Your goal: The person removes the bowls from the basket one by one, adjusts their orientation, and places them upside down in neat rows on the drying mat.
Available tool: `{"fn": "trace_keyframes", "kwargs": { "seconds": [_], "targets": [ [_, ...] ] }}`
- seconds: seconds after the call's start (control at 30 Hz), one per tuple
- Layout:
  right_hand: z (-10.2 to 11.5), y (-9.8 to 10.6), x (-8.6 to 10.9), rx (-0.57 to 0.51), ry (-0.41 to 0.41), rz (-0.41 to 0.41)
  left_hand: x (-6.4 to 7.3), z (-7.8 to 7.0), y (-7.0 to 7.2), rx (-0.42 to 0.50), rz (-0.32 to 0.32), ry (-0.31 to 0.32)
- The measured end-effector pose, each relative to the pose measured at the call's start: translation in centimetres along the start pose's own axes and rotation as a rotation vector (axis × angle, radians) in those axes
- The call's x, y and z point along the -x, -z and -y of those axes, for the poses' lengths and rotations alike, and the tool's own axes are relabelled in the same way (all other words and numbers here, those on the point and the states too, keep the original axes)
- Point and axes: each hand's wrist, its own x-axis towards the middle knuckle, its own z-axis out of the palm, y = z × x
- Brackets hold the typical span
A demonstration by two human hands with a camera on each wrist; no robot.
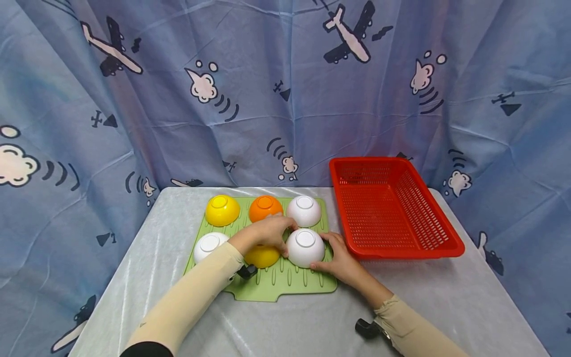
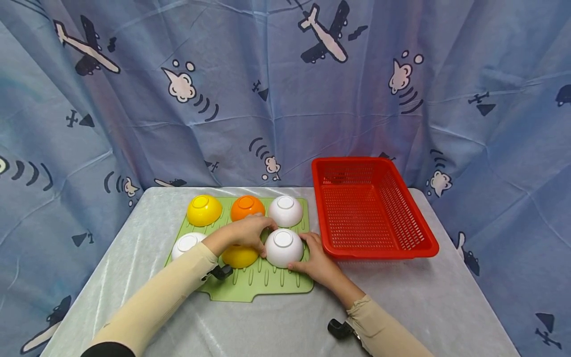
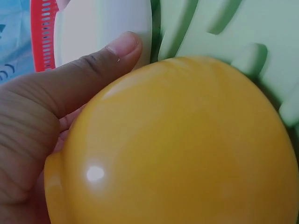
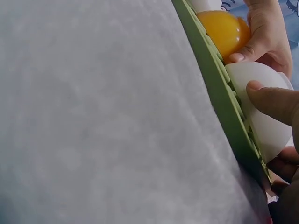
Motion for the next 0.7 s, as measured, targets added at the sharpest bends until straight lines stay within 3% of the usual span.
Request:
{"fn": "trace_keyframes", "kwargs": {
  "seconds": [0.2, 0.37, 0.7],
  "targets": [
    [0.4, 0.0, -0.2, 0.011, -0.018, -0.005, 0.3, -0.1, 0.1, 0.009, -0.006, 0.001],
    [0.9, -0.1, -0.1, 0.041, 0.013, -0.037, 0.5, -0.2, 0.4, -0.006, -0.008, -0.007],
    [2.5, -0.3, 0.6, 0.187, 0.158, -0.1, 1.4, -0.5, 1.1, 0.021, -0.077, -0.069]
  ]
}}
